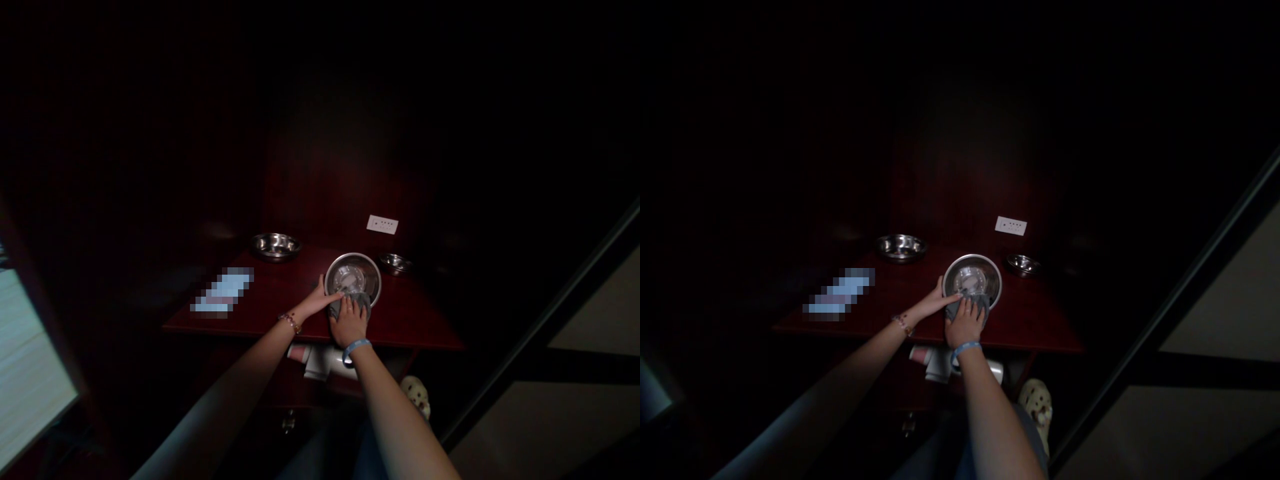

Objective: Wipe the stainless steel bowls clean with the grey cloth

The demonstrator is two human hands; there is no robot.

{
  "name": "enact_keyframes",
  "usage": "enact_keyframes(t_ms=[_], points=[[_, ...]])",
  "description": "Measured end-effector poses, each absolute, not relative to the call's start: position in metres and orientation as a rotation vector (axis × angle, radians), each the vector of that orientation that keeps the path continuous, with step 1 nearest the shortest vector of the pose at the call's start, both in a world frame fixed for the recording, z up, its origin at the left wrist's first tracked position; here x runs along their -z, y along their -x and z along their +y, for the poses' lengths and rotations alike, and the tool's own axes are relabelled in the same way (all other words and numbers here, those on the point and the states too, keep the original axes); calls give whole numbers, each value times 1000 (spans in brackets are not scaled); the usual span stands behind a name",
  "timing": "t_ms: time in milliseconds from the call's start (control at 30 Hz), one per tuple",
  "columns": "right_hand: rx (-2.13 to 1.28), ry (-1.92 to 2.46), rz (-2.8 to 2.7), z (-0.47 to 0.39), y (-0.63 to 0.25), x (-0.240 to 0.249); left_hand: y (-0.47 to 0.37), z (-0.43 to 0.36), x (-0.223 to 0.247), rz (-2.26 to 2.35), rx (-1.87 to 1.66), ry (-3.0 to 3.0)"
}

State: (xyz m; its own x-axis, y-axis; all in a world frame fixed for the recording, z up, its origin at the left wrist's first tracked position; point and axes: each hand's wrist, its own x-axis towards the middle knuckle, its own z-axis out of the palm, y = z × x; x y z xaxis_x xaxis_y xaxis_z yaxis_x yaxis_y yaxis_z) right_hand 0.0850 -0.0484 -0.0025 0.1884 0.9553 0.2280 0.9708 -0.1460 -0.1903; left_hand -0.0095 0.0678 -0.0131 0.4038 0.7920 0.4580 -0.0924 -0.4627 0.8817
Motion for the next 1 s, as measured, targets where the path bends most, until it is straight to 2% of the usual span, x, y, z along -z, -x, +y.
enact_keyframes(t_ms=[467,1000], points=[[-111,1994,-2023,-48,-89,-6,9,81,17,693,-1266,-1780],[-174,2043,-2126,-56,-106,-20,13,79,13,722,-1332,-1795]])
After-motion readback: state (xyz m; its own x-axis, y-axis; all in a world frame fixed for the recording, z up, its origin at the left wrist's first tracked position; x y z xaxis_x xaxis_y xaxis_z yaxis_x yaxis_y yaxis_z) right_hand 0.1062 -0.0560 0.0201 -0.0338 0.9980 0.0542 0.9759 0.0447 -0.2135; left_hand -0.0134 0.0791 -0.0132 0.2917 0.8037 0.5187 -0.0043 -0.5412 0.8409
